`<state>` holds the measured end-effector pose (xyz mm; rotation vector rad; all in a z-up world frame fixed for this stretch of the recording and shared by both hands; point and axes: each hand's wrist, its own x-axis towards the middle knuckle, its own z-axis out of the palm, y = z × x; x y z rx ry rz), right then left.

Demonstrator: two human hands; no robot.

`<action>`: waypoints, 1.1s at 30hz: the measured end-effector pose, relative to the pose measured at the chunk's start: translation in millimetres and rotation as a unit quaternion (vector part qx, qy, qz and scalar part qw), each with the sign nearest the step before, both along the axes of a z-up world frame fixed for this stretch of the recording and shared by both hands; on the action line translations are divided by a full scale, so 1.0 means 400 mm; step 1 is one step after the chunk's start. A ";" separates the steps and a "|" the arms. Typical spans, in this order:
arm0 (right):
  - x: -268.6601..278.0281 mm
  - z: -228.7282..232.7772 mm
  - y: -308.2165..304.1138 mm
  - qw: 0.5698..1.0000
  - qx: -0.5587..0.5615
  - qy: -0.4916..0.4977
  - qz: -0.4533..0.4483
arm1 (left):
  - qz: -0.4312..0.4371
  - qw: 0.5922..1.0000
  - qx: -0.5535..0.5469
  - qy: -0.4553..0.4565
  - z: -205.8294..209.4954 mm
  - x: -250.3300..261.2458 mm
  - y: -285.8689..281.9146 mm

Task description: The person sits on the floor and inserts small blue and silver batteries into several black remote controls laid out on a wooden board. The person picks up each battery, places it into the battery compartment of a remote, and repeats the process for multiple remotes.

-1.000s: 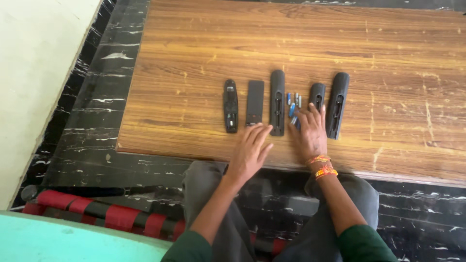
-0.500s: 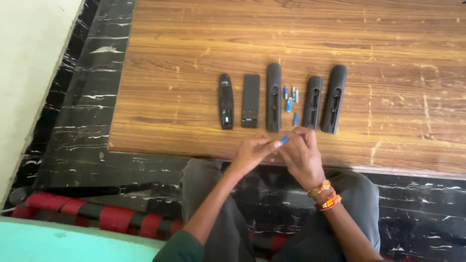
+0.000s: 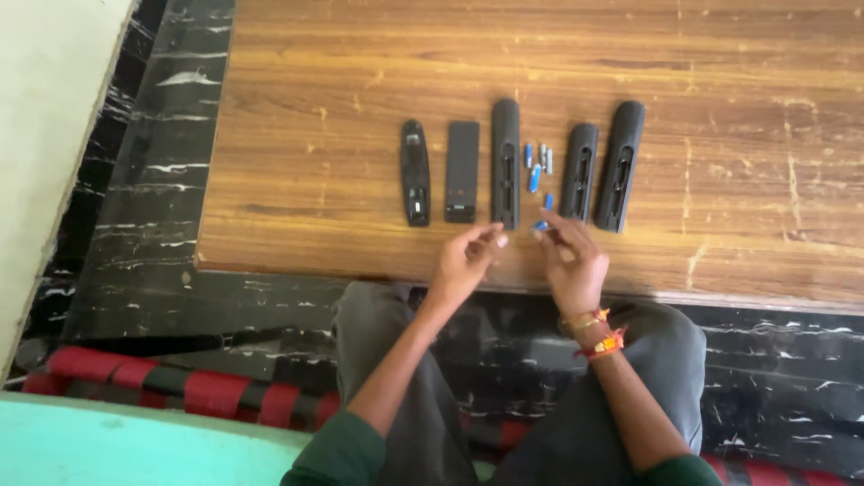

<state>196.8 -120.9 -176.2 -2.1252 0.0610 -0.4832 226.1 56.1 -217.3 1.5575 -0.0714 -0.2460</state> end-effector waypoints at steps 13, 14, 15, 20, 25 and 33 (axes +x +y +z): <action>0.006 -0.015 0.014 0.995 -0.088 -0.036 -0.010 | -0.016 0.998 0.007 -0.052 0.047 -0.007 0.012; 0.008 -0.020 0.016 0.998 -0.048 -0.034 -0.010 | -0.027 0.998 -0.013 -0.063 0.047 -0.003 0.013; 0.005 -0.024 0.014 1.000 -0.002 -0.012 -0.001 | -0.036 0.996 -0.036 -0.071 0.044 -0.006 0.011; 0.010 -0.049 0.005 0.977 0.202 0.033 0.061 | -0.061 0.994 -0.021 -0.086 0.013 -0.010 0.003; 0.017 -0.068 -0.003 0.957 0.266 0.048 0.100 | -0.049 0.995 -0.068 -0.050 -0.026 0.010 -0.005; 0.013 -0.050 -0.012 0.927 0.356 0.041 0.113 | -0.033 0.991 -0.125 0.015 -0.038 0.021 -0.006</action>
